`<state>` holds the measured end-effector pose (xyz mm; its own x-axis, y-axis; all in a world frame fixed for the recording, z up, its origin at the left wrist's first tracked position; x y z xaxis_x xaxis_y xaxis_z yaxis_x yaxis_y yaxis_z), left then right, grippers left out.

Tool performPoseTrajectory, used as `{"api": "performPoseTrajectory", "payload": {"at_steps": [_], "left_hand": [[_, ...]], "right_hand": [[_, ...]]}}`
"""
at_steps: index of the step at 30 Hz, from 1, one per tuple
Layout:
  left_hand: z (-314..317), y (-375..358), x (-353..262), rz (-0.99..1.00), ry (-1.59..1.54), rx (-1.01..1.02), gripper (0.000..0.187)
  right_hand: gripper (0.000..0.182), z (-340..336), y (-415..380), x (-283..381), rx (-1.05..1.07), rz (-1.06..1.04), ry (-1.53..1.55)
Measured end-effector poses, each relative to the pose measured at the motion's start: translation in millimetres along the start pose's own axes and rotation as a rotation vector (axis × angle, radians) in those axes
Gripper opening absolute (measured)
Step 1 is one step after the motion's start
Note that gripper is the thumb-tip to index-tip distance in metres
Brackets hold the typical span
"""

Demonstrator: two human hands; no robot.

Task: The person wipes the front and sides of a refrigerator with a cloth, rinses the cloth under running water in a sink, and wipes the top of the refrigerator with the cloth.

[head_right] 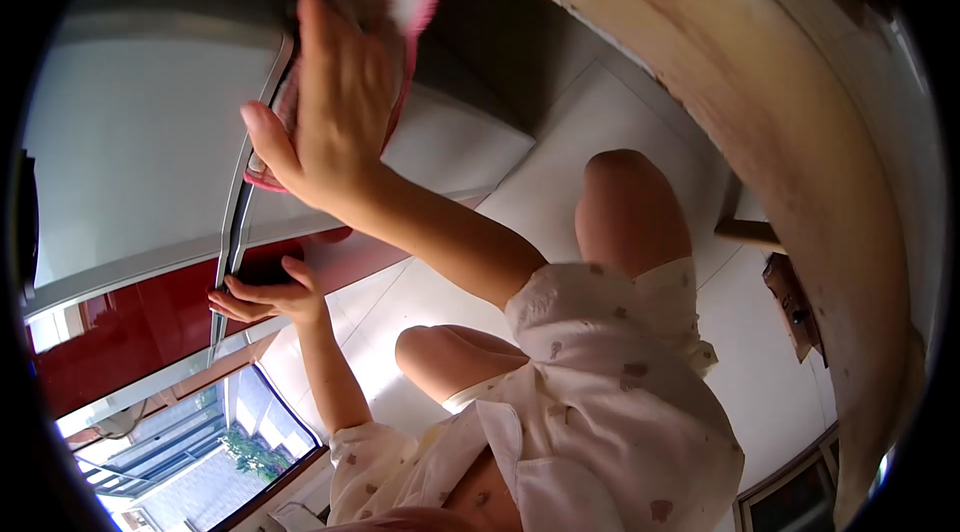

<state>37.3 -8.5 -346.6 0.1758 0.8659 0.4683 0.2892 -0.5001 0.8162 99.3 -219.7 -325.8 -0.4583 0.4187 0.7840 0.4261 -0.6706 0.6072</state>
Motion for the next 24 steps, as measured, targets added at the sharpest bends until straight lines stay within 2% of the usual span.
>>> {"api": "performPoseTrajectory", "payload": {"at_steps": [2, 3, 4, 5, 7, 8, 9, 10, 12, 13, 14, 15, 17, 19, 21, 23, 24], "left_hand": [[1, 1, 0, 0.019, 0.040, 0.002, 0.069], [1, 1, -1, 0.022, 0.037, 0.000, 0.070], [2, 1, -1, 0.014, 0.042, 0.003, 0.070], [2, 1, 0, 0.023, 0.043, 0.000, 0.070], [4, 1, 1, 0.035, 0.043, -0.001, 0.071], [4, 0, 2, 0.028, 0.055, 0.014, 0.071], [3, -1, 1, 0.028, 0.028, 0.001, 0.071], [4, 0, 2, 0.030, 0.002, -0.014, 0.071], [7, 2, 3, 0.043, -0.007, -0.023, 0.071], [5, 0, 2, 0.046, -0.010, -0.020, 0.072], [5, 1, 1, 0.043, -0.017, -0.015, 0.072], [5, -1, -2, 0.037, -0.018, -0.004, 0.072], [4, 1, 2, 0.051, 0.051, 0.007, 0.073], [4, -1, 2, 0.027, 0.032, 0.017, 0.073], [3, -4, 3, 0.016, 0.010, 0.024, 0.073], [4, -6, 5, 0.024, 0.020, 0.021, 0.073], [5, -7, 5, 0.024, 0.016, 0.012, 0.073]], "right_hand": [[0.059, -4, -5, -14, 0.012, -0.077, -0.058], [0.056, -7, -19, -30, -0.012, -0.044, -0.153], [0.054, -5, -39, -67, -0.081, -0.042, -0.033], [0.053, -10, -62, -106, -0.058, 0.019, 0.047], [0.043, -20, -158, -203, -0.125, 0.478, 0.423], [0.042, -29, -191, -247, -0.132, 0.586, 0.439], [0.043, -33, -221, -292, -0.123, 0.579, 0.358], [0.043, -32, -226, -295, -0.126, 0.581, 0.357], [0.040, -29, -241, -308, -0.262, 0.977, 0.517], [0.048, -24, -233, -281, -0.350, 0.919, 0.346], [0.054, -11, -218, -244, -0.389, 0.921, 0.436], [0.061, -8, -173, -185, -0.255, 0.599, 0.183], [0.063, 0, -102, -88, -0.094, 0.470, 0.037], [0.065, 0, -63, -41, 0.037, 0.140, 0.000], [0.066, 3, -59, -34, 0.040, 0.026, -0.048], [0.067, 2, -85, -62, 0.045, -0.057, -0.188], [0.066, -1, -100, -84, 0.002, 0.029, -0.156]]}}
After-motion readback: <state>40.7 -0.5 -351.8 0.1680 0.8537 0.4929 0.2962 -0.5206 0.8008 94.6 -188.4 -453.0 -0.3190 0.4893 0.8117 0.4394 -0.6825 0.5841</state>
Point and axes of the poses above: each hand's wrist, its own y-axis towards the middle knuckle, its own z-axis out of the palm, x = y × z, the point moved 3 cm from there along y, towards the middle knuckle, and after that the axes turned 7 degrees about -y, right-handed, at the moved point
